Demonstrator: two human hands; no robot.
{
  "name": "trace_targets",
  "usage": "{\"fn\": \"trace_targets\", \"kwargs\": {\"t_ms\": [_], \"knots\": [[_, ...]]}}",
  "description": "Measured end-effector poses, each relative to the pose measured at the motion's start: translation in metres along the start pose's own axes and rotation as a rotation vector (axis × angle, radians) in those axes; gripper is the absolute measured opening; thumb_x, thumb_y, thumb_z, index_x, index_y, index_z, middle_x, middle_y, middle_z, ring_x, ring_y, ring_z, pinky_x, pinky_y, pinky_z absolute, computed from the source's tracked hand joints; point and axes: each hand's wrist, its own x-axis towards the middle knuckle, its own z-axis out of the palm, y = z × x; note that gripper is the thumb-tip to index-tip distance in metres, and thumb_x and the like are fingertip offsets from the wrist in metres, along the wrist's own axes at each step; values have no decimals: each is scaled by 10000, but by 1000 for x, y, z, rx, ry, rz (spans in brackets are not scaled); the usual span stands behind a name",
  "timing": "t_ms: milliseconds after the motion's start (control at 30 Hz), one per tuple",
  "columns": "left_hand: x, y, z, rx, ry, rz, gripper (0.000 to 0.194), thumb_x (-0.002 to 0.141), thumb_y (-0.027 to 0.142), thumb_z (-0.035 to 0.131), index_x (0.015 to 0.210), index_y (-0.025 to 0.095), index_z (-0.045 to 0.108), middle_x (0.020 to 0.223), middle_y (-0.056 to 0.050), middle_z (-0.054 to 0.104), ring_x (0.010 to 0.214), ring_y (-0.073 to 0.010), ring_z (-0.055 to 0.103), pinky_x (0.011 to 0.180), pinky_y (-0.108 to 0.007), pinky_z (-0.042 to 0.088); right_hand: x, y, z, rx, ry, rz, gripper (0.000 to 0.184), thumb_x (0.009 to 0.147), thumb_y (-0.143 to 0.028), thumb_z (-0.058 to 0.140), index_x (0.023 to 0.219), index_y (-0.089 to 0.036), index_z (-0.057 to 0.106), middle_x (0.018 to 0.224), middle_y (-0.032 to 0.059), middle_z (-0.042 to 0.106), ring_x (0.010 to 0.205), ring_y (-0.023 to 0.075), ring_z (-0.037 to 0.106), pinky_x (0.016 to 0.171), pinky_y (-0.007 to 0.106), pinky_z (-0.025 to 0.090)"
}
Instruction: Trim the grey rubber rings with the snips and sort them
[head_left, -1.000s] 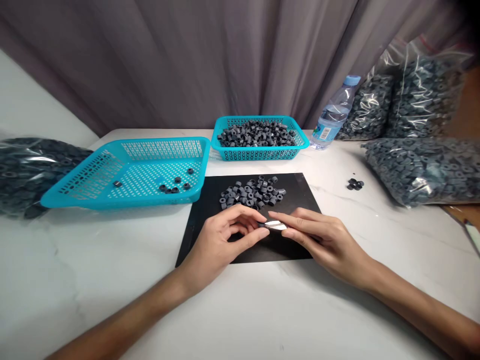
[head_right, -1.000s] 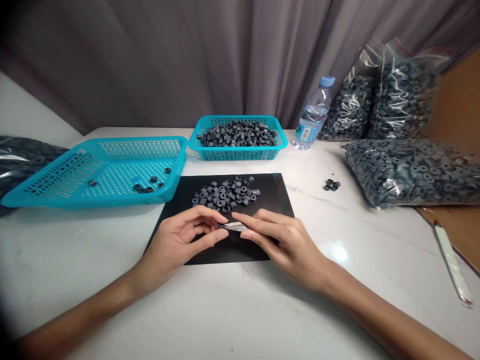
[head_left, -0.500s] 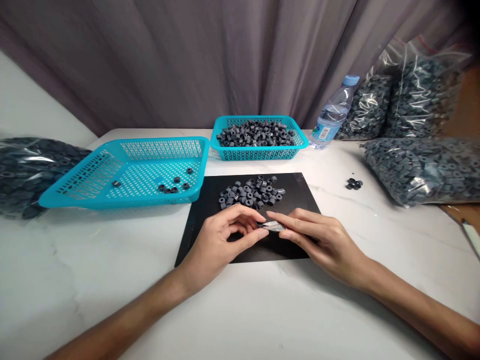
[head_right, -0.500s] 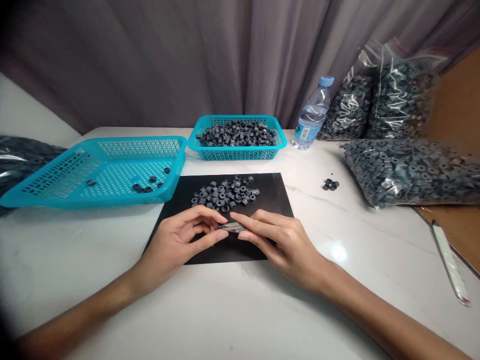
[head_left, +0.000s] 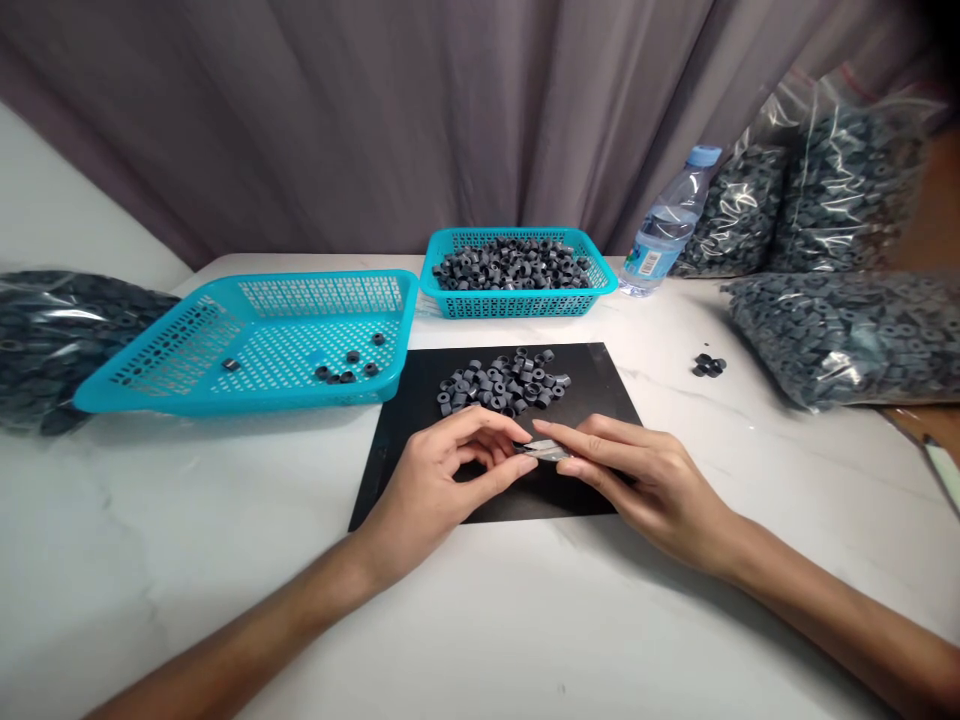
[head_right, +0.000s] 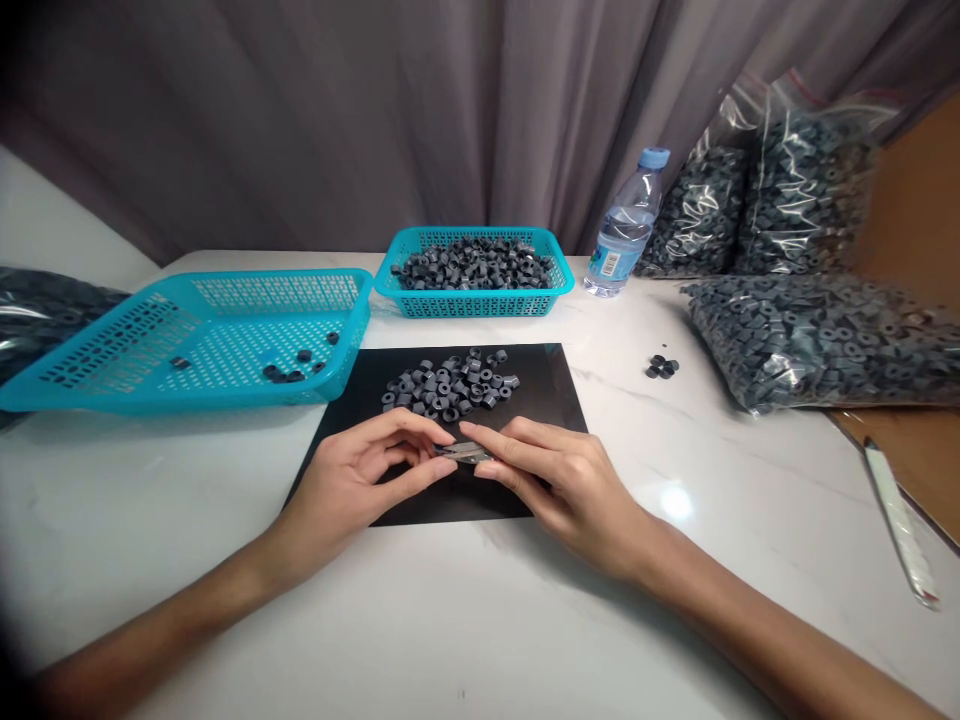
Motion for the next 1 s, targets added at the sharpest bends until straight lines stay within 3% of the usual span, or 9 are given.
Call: {"fn": "trace_targets", "kwargs": {"t_ms": [1000], "knots": [[1,0,2,44,9,30,126,888,276,747,969,194,698,922,-9,665,760,-115,603,710,-229,526,0,-1,0,20,-9,15,390,1060,-273,494,1434,-200,577,866,43,613,706,128,553,640,248,465]]}}
